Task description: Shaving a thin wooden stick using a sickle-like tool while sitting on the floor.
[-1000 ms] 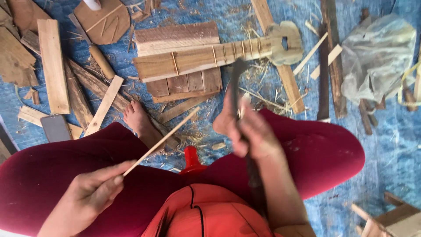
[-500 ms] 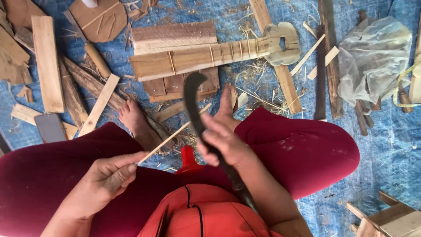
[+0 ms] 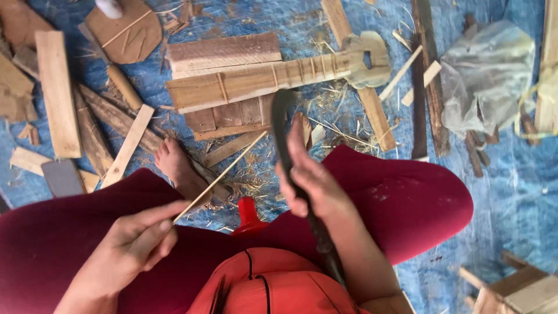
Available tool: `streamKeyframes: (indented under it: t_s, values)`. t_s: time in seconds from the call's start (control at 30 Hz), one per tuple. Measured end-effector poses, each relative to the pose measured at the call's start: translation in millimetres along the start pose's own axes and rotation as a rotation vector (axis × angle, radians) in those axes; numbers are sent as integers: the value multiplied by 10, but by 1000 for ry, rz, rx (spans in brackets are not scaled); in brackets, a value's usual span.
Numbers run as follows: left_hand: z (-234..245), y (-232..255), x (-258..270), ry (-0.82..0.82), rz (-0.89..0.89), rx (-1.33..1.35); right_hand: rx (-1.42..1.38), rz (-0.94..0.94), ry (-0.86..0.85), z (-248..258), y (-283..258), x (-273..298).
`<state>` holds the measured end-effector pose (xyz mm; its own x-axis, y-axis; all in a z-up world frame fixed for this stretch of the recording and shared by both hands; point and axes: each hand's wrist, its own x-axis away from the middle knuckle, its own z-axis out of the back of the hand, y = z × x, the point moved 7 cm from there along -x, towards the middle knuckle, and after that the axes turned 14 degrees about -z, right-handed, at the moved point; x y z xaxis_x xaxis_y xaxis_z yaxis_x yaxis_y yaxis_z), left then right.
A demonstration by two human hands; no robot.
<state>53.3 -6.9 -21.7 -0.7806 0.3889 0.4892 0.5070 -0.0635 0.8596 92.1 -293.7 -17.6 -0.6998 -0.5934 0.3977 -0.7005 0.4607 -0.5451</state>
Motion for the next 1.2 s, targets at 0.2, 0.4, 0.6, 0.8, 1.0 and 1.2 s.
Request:
streamKeyframes:
  t_s: [0.2, 0.4, 0.6, 0.8, 1.0, 1.2]
  values:
    - [-147, -134, -112, -74, 22, -84, -90, -166, -180, -96, 497, -45]
    - [-86, -166, -174, 63, -64, -77, -117, -225, -209, -108, 589, -14]
    - [-242, -117, -268, 16, -139, -96, 71, -433, -160, -512, 938, -148]
    - [-247, 111, -254, 30, -239, -179, 79, -310, 130, 266, 712, -100]
    - [-260, 159, -304, 20, -264, -303, 187, -353, -113, -364, 844, -168]
    - [-195, 55, -214, 32, -105, -252, 138, -320, -50, -115, 864, -207]
